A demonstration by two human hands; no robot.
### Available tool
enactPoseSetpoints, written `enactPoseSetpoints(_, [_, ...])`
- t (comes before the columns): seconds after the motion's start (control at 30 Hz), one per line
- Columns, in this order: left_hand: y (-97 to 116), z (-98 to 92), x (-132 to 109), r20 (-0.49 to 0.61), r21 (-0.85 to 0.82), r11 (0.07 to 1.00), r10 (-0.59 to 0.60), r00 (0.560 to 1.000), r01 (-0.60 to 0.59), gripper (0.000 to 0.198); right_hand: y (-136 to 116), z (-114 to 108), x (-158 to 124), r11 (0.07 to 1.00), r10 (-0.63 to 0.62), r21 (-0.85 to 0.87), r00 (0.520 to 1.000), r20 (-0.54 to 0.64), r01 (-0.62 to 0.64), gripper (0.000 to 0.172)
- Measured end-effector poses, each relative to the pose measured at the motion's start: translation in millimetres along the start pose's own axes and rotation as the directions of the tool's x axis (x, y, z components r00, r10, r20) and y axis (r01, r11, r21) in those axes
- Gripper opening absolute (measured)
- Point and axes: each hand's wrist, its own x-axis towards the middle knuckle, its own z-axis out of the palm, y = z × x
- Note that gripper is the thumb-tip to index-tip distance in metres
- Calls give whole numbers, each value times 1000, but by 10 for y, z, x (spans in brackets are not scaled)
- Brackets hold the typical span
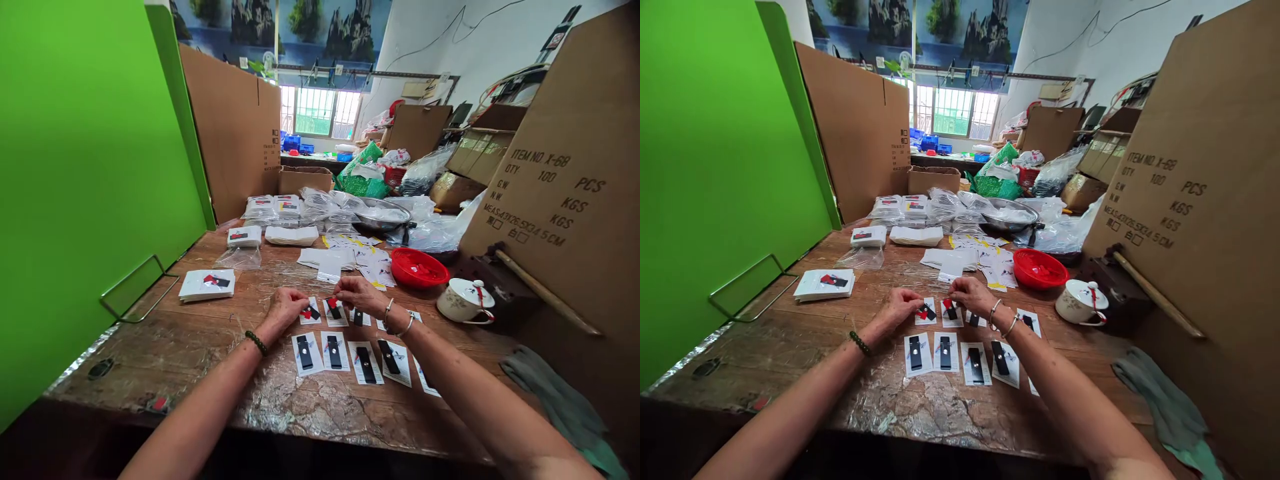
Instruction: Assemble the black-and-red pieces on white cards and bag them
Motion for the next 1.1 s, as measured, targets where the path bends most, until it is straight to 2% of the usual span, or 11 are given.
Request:
enactPoseSetpoints(0.07, [-136, -52, 31, -17, 108, 994, 10, 1000, -8, 9, 67, -81, 86, 981, 33, -192, 998, 58, -21, 6])
enactPoseSetpoints(0.2, [-285, -92, 66, -15, 297, 954, 51, 999, -45, 13, 140, -64, 223, 948, 36, -317, 993, 111, 1, 11])
enactPoseSetpoints(0.33, [-253, -89, 68, 28, 421, 904, 69, 997, -74, 17, 155, 31, 265, 902, 9, -431, 995, 103, 36, 17])
enactPoseSetpoints(0.43, [-202, -93, 65, 59, 468, 880, 63, 996, -84, 19, 116, 111, 243, 864, -27, -502, 999, 29, 38, 23])
enactPoseSetpoints(0.5, [-185, -98, 68, 79, 484, 870, 64, 995, -94, 19, 51, 197, 213, 842, -62, -537, 998, -14, 45, 24])
enactPoseSetpoints(0.63, [-195, -102, 84, 100, 494, 862, 77, 992, -117, 20, -112, 463, 144, 831, -99, -549, 995, 19, 93, 14])
enactPoseSetpoints(0.77, [-228, -106, 104, 87, 488, 863, 95, 992, -126, 19, -169, 698, 114, 848, -12, -529, 999, -52, -17, 11])
enactPoseSetpoints(0.93, [-300, -109, 128, 74, 432, 893, 101, 992, -123, 13, -168, 783, 129, 864, 86, -486, 990, -112, -130, 4])
enactPoseSetpoints(1.1, [-354, -107, 153, 49, 337, 936, 92, 995, -103, 10, -212, 796, 108, 877, 121, -449, 983, -137, -171, 4])
